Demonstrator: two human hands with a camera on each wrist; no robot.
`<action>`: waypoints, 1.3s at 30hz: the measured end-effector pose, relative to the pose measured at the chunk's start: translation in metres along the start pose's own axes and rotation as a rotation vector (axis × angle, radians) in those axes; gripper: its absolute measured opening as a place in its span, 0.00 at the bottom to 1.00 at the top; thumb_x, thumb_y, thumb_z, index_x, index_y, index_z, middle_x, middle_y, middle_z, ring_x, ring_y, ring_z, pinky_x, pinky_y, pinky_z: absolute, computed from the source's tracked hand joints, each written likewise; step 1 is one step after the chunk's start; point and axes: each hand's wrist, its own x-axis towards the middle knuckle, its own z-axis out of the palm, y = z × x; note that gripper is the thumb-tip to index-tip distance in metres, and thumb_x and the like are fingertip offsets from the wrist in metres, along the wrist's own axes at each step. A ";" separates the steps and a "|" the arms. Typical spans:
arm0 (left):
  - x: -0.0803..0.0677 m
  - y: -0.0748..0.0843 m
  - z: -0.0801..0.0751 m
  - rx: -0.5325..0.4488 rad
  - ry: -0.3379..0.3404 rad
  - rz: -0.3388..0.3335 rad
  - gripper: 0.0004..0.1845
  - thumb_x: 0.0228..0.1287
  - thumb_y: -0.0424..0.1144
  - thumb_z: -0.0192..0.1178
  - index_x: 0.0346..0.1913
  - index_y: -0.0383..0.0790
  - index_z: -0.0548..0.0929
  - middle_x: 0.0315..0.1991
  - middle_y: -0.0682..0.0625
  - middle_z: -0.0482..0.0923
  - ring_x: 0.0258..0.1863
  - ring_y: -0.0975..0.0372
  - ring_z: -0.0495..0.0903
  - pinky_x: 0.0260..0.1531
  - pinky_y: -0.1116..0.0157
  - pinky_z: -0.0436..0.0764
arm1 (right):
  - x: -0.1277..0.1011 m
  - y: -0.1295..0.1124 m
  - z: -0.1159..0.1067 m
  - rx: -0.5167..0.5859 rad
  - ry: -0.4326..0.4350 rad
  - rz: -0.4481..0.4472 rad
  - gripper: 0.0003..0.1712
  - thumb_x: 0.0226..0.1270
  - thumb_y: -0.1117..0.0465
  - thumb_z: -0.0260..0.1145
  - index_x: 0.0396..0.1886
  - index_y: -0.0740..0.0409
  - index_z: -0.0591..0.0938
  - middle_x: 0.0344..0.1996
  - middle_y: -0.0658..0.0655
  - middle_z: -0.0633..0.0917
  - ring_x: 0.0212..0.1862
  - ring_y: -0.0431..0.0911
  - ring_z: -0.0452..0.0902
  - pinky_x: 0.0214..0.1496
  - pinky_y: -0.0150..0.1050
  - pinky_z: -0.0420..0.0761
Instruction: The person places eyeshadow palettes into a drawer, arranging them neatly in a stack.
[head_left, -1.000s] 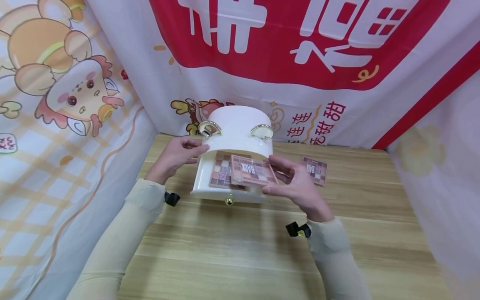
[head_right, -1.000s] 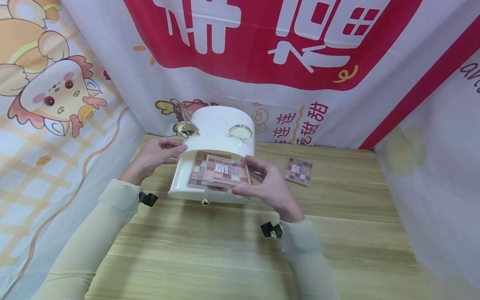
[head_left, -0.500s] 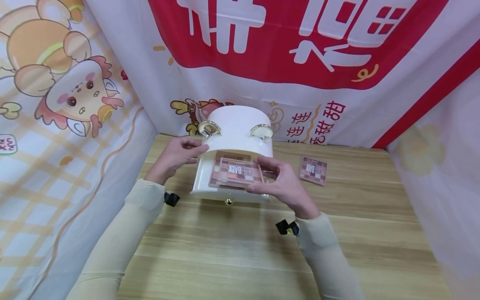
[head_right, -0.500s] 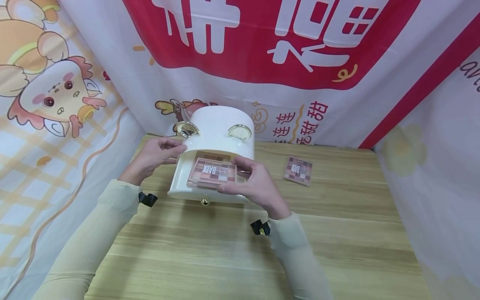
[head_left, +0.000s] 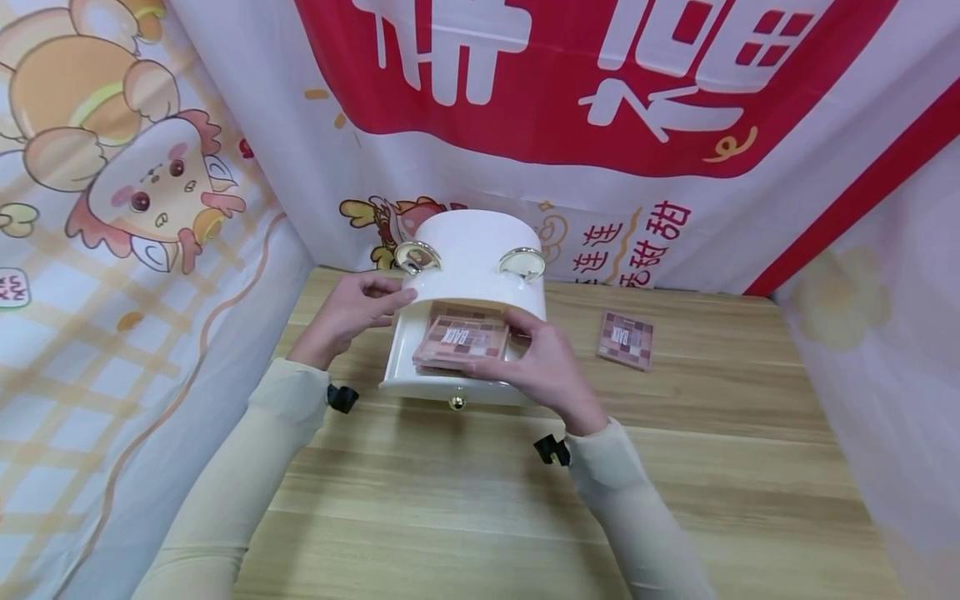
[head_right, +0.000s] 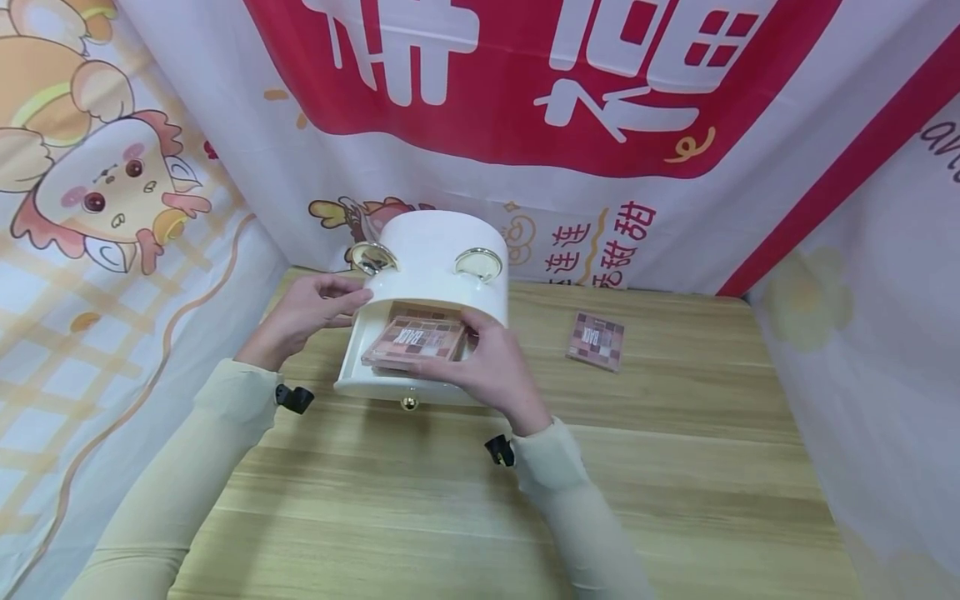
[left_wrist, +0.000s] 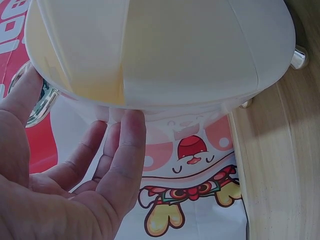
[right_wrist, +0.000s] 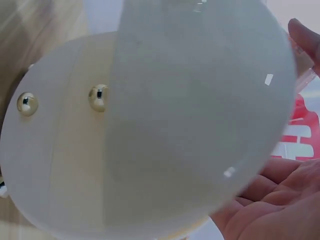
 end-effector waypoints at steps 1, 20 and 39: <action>0.000 0.000 0.000 0.003 0.000 0.000 0.36 0.58 0.56 0.73 0.59 0.32 0.77 0.53 0.38 0.75 0.49 0.50 0.79 0.53 0.50 0.83 | 0.001 0.000 0.002 -0.009 0.004 -0.012 0.53 0.42 0.43 0.86 0.67 0.62 0.76 0.50 0.54 0.84 0.47 0.48 0.81 0.55 0.51 0.82; 0.001 -0.001 0.001 -0.009 0.016 0.002 0.38 0.55 0.58 0.74 0.59 0.32 0.77 0.52 0.38 0.76 0.48 0.50 0.80 0.53 0.51 0.84 | 0.008 0.004 0.011 -0.133 0.049 -0.060 0.50 0.47 0.38 0.82 0.68 0.55 0.76 0.59 0.53 0.81 0.63 0.47 0.74 0.69 0.48 0.71; 0.001 0.000 0.000 -0.007 0.018 -0.021 0.37 0.55 0.58 0.75 0.58 0.33 0.78 0.52 0.39 0.76 0.48 0.51 0.80 0.53 0.52 0.84 | -0.010 0.004 -0.015 0.013 0.156 -0.057 0.36 0.60 0.51 0.78 0.62 0.66 0.78 0.57 0.64 0.82 0.58 0.59 0.77 0.62 0.52 0.78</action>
